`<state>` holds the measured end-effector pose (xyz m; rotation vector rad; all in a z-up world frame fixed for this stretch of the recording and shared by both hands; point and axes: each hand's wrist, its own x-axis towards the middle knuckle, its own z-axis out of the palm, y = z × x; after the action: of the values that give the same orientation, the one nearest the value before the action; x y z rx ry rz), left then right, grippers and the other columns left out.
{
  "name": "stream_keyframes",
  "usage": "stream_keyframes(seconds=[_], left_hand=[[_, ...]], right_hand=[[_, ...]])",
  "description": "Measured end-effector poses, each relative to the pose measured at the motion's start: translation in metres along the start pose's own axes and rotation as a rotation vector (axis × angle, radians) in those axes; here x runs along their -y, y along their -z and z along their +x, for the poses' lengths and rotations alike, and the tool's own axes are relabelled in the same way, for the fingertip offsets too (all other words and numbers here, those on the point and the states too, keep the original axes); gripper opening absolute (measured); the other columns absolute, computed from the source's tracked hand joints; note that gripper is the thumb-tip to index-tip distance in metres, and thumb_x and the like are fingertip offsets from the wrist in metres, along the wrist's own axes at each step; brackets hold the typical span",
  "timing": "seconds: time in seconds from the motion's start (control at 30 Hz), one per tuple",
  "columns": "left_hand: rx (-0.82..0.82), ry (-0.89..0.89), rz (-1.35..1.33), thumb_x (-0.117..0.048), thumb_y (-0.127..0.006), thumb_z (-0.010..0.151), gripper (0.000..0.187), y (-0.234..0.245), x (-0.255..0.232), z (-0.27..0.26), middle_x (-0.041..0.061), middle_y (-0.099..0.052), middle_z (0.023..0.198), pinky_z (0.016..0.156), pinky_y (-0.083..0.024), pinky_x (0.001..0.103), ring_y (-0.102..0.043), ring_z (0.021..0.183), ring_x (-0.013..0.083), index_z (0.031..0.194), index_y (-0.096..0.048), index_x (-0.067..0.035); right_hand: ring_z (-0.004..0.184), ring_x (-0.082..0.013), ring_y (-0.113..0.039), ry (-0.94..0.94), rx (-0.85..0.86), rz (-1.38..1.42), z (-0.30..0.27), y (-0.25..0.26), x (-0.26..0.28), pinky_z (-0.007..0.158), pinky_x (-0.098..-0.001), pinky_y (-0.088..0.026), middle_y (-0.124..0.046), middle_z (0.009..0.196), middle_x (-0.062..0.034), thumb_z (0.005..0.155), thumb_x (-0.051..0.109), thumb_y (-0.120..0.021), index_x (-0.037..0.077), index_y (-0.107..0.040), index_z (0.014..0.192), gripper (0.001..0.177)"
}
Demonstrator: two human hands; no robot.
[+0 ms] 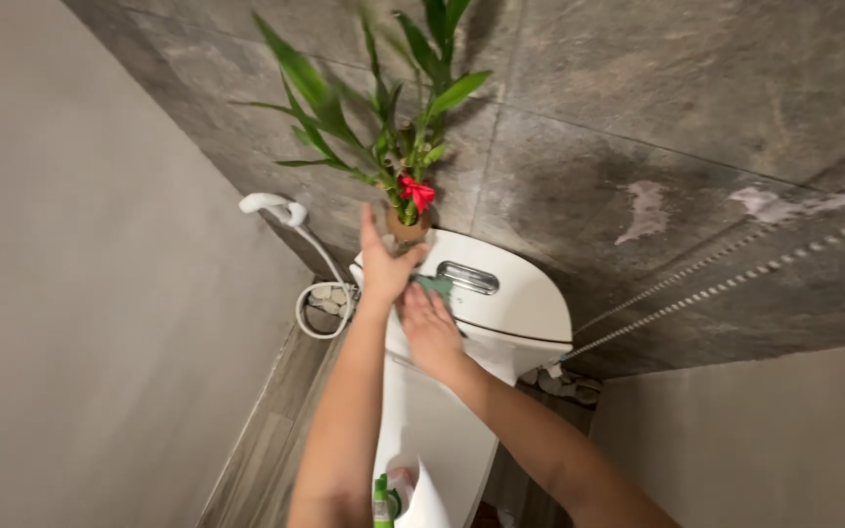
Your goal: The person sprays cleaner on the toilet tank and wipes the tank, lid, seat, and rim with a cloth. They then rinse the cloth at the sink and wipe the wall behind the toilet.
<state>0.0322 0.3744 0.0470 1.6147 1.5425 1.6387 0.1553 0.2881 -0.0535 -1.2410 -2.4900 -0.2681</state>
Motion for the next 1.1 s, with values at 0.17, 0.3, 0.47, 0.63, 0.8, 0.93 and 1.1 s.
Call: stream_keyframes(seconds=[0.17,0.3,0.47,0.63,0.8,0.93,1.1], left_hand=[[-0.125,0.052,0.084,-0.004,-0.077,0.079,0.093,0.092,0.003,-0.027,0.022,-0.042,0.159,0.121,-0.034,0.04,-0.043,0.147,0.0343,0.16,-0.031,-0.002],[-0.124,0.241,0.114,-0.006,-0.077,0.078,0.084,0.131,-0.006,-0.061,0.018,-0.047,0.149,0.106,-0.043,0.04,-0.051,0.133,0.0319,0.153,-0.039,-0.006],[-0.104,0.155,0.193,-0.006,-0.078,0.079,0.066,0.13,0.001,-0.089,0.019,-0.056,0.141,0.111,-0.043,0.042,-0.054,0.132,0.0354,0.14,-0.055,-0.006],[-0.061,0.125,0.178,-0.006,-0.078,0.08,0.056,0.106,0.006,-0.098,0.023,-0.054,0.143,0.112,-0.041,0.043,-0.051,0.134,0.0393,0.133,-0.062,-0.006],[-0.03,0.141,0.103,-0.005,-0.077,0.081,0.055,0.095,-0.004,-0.102,0.023,-0.053,0.145,0.111,-0.041,0.042,-0.05,0.136,0.0385,0.134,-0.061,-0.006],[-0.04,0.212,0.002,-0.006,-0.075,0.083,0.053,0.085,-0.015,-0.106,0.017,-0.057,0.142,0.104,-0.046,0.037,-0.056,0.129,0.0319,0.134,-0.061,-0.009],[-0.086,0.305,0.036,-0.008,-0.074,0.082,0.052,0.11,-0.013,-0.132,0.013,-0.057,0.144,0.095,-0.049,0.038,-0.059,0.125,0.0283,0.133,-0.062,-0.012]], right_hand=[[0.148,-0.0338,-0.04,0.212,-0.096,-0.005,0.095,-0.034,0.022,0.124,-0.0485,-0.023,-0.047,0.156,-0.0194,0.092,0.019,-0.052,-0.004,-0.055,0.143,0.056],[0.152,-0.0334,-0.038,0.167,0.397,0.112,0.153,-0.028,0.036,0.13,-0.0503,-0.02,-0.051,0.152,-0.0141,0.105,0.026,-0.049,0.0,-0.059,0.138,0.044],[0.139,-0.0385,-0.043,0.24,-0.138,0.016,0.121,-0.001,0.025,0.117,-0.0511,-0.025,-0.056,0.148,-0.0169,0.078,0.014,-0.057,0.003,-0.061,0.135,0.058],[0.148,-0.0355,-0.045,-0.007,-0.01,0.197,-0.006,0.037,-0.048,0.128,-0.0494,-0.027,-0.05,0.149,-0.018,0.092,0.011,-0.055,-0.002,-0.051,0.142,0.052],[0.139,-0.0404,-0.04,-0.32,0.001,0.021,-0.109,0.084,-0.105,0.117,-0.0516,-0.026,-0.045,0.15,-0.0258,0.088,0.026,-0.059,-0.004,-0.045,0.144,0.065],[0.145,-0.033,-0.042,-0.211,0.296,-0.267,-0.093,0.067,-0.086,0.126,-0.0428,-0.031,-0.047,0.153,-0.0197,0.094,0.009,-0.05,-0.003,-0.042,0.154,0.061],[0.146,-0.0345,-0.039,0.275,0.043,-0.066,-0.004,0.05,-0.043,0.121,-0.0477,-0.029,-0.038,0.161,-0.0153,0.086,0.007,-0.053,0.004,-0.043,0.151,0.066]])
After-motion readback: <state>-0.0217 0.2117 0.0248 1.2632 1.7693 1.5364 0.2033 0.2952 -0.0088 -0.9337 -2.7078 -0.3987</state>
